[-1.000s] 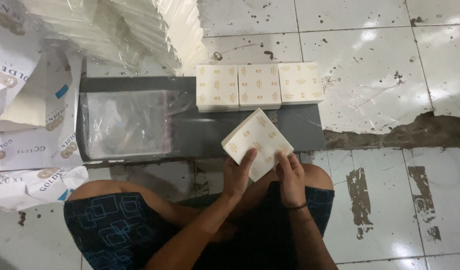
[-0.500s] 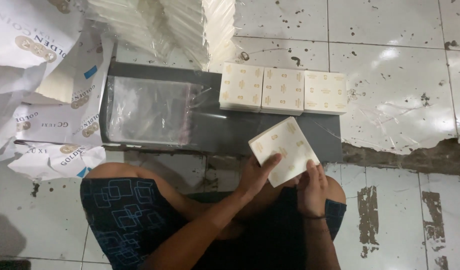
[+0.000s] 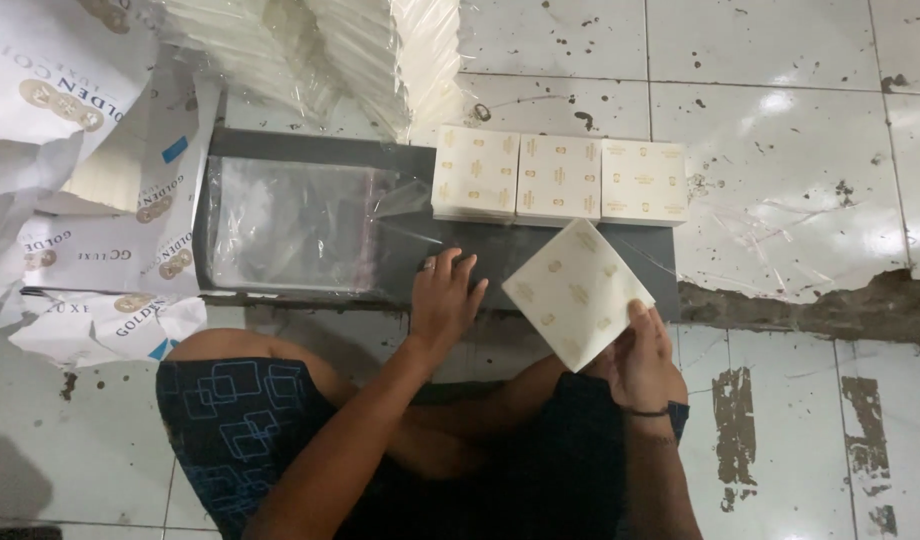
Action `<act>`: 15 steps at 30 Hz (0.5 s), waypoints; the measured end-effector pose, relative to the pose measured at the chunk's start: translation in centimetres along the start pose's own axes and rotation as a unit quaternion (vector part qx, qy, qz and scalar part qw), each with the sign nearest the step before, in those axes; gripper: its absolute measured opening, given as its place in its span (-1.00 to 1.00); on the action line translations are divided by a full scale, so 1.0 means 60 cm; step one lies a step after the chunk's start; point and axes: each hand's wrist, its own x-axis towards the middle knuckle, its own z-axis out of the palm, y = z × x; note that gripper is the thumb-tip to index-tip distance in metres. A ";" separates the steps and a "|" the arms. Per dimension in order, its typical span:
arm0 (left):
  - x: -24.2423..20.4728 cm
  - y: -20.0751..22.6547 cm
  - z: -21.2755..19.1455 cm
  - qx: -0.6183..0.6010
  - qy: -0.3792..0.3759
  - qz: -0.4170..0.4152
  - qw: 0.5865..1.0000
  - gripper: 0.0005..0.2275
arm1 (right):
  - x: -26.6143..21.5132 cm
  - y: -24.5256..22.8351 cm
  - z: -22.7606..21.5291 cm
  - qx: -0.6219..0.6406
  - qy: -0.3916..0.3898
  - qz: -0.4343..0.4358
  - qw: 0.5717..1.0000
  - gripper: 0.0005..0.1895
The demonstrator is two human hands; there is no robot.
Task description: The person sits on the floor and repeatedly picks up stacks of small notepads, places them into clear plastic bags, and seals them. The packaged notepads are then set aside in a pile.
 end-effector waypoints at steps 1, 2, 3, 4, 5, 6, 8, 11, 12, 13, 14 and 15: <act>0.003 0.001 -0.003 0.017 -0.050 -0.014 0.999 -0.64 | 0.022 0.043 -0.012 0.026 0.003 0.014 1.000 -0.52; 0.008 0.002 -0.005 0.034 -0.098 -0.027 0.994 -0.71 | 0.046 0.084 -0.023 0.053 0.006 0.027 0.998 -0.51; 0.009 0.002 -0.001 0.034 -0.098 -0.026 0.994 -0.71 | 0.048 0.075 -0.004 0.054 0.006 0.026 0.998 -0.51; 0.008 0.001 0.003 0.006 -0.147 -0.074 0.986 -0.76 | 0.050 0.065 0.016 0.054 0.009 0.026 0.998 -0.62; 0.007 0.000 0.006 -0.021 -0.196 -0.121 0.973 -0.78 | 0.051 0.055 0.036 0.055 0.011 0.025 0.998 -0.73; 0.010 0.004 -0.001 -0.021 -0.196 -0.120 0.973 -0.78 | 0.071 0.091 0.024 0.055 0.011 0.024 0.998 -0.73; 0.016 0.011 -0.015 -0.035 -0.234 -0.157 0.959 -0.71 | 0.111 0.161 0.000 -0.020 0.005 0.046 0.999 -0.77; 0.022 -0.011 0.005 0.034 -0.242 -0.106 0.964 -0.75 | 0.040 0.030 0.082 -0.083 0.007 0.088 0.993 -0.74; 0.022 -0.015 0.010 0.034 -0.241 -0.108 0.964 -0.75 | 0.039 0.027 0.077 -0.084 0.005 0.089 0.992 -0.74; 0.022 -0.020 0.015 0.027 -0.234 -0.108 0.966 -0.82 | 0.038 0.025 0.072 -0.116 0.002 0.074 0.990 -0.72; 0.021 -0.024 0.020 0.021 -0.228 -0.107 0.967 -0.88 | 0.037 0.022 0.066 -0.148 0.000 0.060 0.987 -0.68; 0.019 -0.022 0.014 0.021 -0.228 -0.109 0.967 -0.88 | 0.033 0.022 0.059 -0.148 -0.002 0.060 0.987 -0.68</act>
